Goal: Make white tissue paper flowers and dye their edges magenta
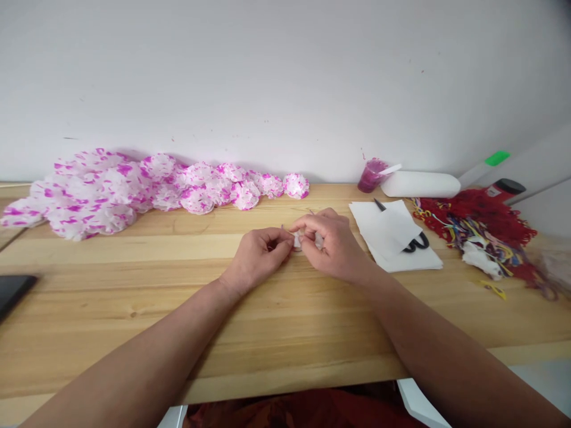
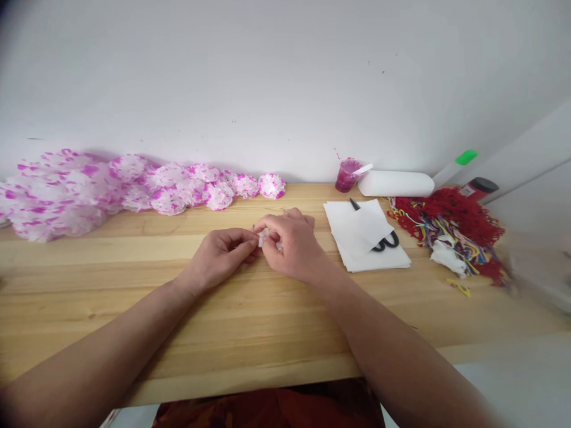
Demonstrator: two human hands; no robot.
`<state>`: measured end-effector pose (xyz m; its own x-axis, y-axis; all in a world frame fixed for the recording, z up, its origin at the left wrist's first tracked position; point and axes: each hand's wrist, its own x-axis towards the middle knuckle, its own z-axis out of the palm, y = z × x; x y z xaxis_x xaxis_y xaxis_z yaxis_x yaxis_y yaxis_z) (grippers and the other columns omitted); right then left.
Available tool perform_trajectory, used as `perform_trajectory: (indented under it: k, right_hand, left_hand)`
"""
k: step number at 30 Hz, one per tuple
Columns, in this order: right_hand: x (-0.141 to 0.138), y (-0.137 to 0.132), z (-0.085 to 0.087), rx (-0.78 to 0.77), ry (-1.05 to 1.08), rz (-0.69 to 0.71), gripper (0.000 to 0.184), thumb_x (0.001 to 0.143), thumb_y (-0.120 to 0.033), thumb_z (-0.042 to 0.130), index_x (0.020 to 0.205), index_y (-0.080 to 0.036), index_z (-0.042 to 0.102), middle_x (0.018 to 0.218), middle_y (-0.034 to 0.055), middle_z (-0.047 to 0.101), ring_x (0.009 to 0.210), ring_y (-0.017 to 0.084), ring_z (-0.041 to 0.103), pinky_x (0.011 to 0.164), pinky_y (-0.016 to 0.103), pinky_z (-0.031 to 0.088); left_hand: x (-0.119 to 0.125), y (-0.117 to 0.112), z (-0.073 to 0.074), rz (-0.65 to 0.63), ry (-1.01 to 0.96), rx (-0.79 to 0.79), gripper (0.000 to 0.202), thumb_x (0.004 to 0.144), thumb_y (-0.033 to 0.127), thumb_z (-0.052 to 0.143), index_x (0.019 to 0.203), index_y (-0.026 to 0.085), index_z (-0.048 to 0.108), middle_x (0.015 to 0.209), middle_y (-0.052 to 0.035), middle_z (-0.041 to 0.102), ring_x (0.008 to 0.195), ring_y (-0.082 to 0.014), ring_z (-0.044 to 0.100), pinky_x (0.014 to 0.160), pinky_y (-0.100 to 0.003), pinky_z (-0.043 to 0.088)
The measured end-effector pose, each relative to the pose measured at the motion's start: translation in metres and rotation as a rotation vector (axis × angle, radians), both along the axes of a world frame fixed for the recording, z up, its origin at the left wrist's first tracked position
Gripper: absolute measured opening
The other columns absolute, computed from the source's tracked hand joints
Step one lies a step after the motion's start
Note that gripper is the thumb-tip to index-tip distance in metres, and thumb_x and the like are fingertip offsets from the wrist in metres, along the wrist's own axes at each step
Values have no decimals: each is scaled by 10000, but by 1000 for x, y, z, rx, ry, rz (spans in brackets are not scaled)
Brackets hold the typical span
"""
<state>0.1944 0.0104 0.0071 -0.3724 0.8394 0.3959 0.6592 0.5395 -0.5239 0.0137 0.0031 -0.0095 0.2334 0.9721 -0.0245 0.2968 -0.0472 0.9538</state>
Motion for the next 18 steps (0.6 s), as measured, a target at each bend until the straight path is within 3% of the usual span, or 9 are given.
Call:
perform_trajectory:
  k: [5, 11, 14, 18]
  right_hand:
    - [-1, -1, 2, 5, -52, -20, 172, 766, -78, 593, 843, -222, 645, 663, -11, 649, 859, 222, 584, 842, 391, 354]
    - [3, 3, 4, -29, 49, -100, 125, 836, -141, 594, 898, -221, 667, 812, 23, 715, 865, 220, 611, 859, 399, 394]
    - [5, 7, 2, -87, 54, -157, 207, 868, -138, 549, 981, -219, 702, 889, 42, 730, 924, 238, 612, 867, 406, 410]
    - [6, 12, -3, -195, -106, -154, 368, 863, -106, 487, 1127, -221, 716, 996, 76, 710, 1042, 283, 563, 882, 426, 399]
  left_hand:
    - [-2, 0, -1, -36, 57, 17, 265, 882, 384, 598, 775, 178, 725, 635, 8, 626, 570, -123, 509, 554, -229, 382]
    - [-3, 2, -7, -48, 53, -34, 353, 921, 445, 545, 788, 172, 723, 695, -23, 659, 636, -149, 568, 607, -250, 429]
    - [-4, 4, -14, -77, 35, -31, 375, 939, 454, 509, 844, 174, 739, 743, -33, 678, 657, -155, 588, 628, -256, 453]
    - [-5, 5, -20, -90, 55, -9, 305, 929, 373, 519, 989, 189, 754, 820, -29, 716, 672, -151, 612, 648, -256, 474]
